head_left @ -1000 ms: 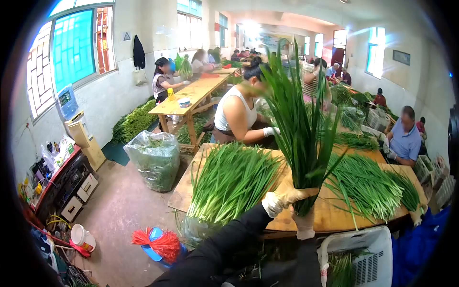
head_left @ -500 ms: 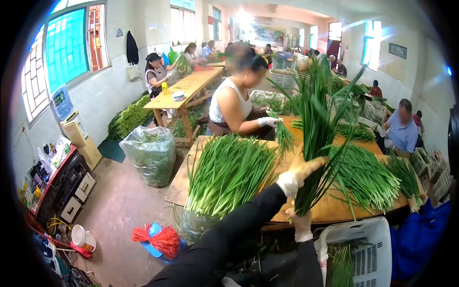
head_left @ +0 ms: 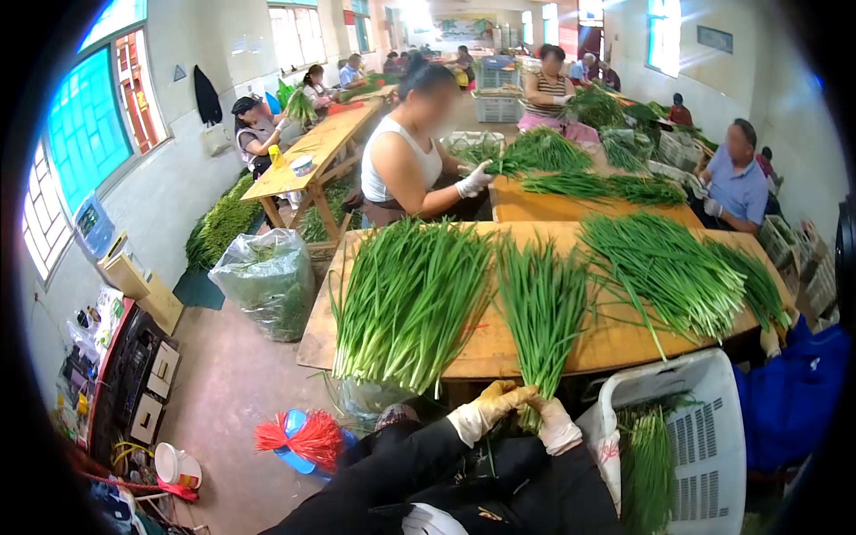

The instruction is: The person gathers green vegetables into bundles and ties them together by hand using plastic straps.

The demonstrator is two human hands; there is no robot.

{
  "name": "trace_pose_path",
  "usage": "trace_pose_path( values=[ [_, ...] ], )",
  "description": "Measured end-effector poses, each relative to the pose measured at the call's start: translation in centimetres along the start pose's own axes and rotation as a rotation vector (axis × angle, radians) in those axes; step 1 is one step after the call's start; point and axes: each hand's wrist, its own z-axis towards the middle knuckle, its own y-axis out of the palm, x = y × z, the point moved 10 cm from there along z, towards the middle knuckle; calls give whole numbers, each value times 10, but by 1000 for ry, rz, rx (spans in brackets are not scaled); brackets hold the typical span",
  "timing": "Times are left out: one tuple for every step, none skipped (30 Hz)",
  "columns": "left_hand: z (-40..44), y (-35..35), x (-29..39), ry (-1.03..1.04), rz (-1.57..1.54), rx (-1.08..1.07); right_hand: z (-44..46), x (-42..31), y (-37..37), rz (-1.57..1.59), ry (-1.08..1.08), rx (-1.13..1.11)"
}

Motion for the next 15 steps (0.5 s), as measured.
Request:
trace_pose_path(
  values=[
    [-2,-3,-2,-73,33,43,-5,-3,9,19,-9,-34],
    [2,4,-12,-168,51,-69,-3,-2,6,-7,-34,-30],
    [11,6,-16,-125,2,-74,0,1,1,-33,-60,-23],
    [26,-8,-28,-110,101,-6,2,5,-4,-22,-63,-7],
    [39,-22,-37,-92,201,61,4,2,-10,-162,-126,42],
    [44,-23,-46,-164,158,33,6,0,-15,-300,-187,92],
    [71,-35,-70,-79,167,-20,9,3,-18,-289,-190,108],
    [60,-18,-55,-86,255,-74,11,8,-21,-441,-192,125],
    [52,0,-38,-93,341,-131,15,14,-28,-594,-189,144],
    [22,25,-6,-169,287,-186,28,40,-39,-540,-92,8],
    [35,12,-18,-237,409,-128,-11,-3,7,-421,-139,16],
    [38,4,-24,-173,354,-104,-13,5,12,-225,-53,-88],
    [27,2,-10,-112,297,-77,-18,14,17,-25,27,-190],
    [16,11,-5,-139,203,-150,-24,18,14,12,130,-184],
    [8,17,-1,-176,102,-216,-26,22,13,72,161,-247]
  ],
)
